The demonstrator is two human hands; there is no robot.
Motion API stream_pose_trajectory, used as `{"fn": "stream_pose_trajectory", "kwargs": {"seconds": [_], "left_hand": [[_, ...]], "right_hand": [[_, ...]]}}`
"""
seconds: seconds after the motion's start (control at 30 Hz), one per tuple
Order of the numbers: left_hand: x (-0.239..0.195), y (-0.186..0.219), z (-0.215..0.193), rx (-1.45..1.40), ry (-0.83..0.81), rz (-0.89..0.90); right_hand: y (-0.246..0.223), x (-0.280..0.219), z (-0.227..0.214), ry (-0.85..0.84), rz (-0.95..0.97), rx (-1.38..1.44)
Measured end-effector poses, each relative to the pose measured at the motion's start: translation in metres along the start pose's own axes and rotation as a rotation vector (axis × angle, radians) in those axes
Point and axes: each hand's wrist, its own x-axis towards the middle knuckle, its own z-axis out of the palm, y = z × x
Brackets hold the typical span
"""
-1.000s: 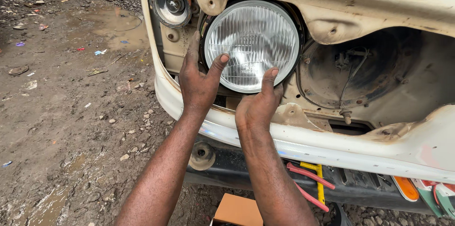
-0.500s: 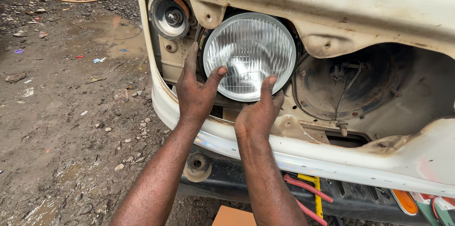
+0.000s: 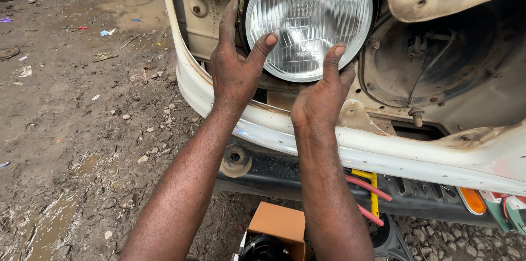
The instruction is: The person replaces a vehicle headlight bulb and reassembles the headlight unit. They remove the old bulb, insert a new one, connect the wiring, and secure the headlight cover back onto the vehicle.
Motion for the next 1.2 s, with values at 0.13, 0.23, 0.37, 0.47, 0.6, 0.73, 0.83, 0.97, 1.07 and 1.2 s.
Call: {"fn": "stream_pose_trajectory", "kwargs": {"seconds": [0.13,0.23,0.37,0.47,0.6,0.73,0.83,0.97,1.07,1.2], "left_hand": [[-0.002,-0.015,0.003,-0.008,0.027,0.092],[0.0,-0.021,0.004,-0.032,0.02,0.131],[0.003,-0.019,0.002,-0.042,0.013,0.118],[-0.002,-0.016,0.001,-0.005,0.026,0.106],[0.0,-0.006,0.001,-0.026,0.014,0.046],[0.001,0.001,-0.001,0.046,0.05,0.096],[-0.004,-0.001,0.004,0.043,0.033,0.113],[-0.006,-0.007,0.006,0.076,0.028,0.077],[-0.006,-0.007,0.008,0.068,0.032,0.067],[-0.008,-0.006,0.015,0.05,0.1,0.109]], "right_hand": [[0.01,0.002,0.0,0.063,0.054,-0.041],[0.011,0.002,-0.001,0.035,0.052,-0.066],[0.008,0.0,0.001,-0.055,0.04,-0.007],[0.008,-0.002,-0.001,-0.075,0.041,0.004],[0.005,-0.003,0.004,-0.101,0.015,0.046],[0.004,-0.004,0.008,-0.072,-0.003,0.043],[0.005,0.001,-0.001,-0.132,-0.062,0.089],[0.012,0.008,-0.011,-0.051,-0.045,0.089],[0.014,0.011,-0.014,-0.038,-0.001,0.09],[0.014,0.01,-0.019,-0.031,0.069,0.068]]}}
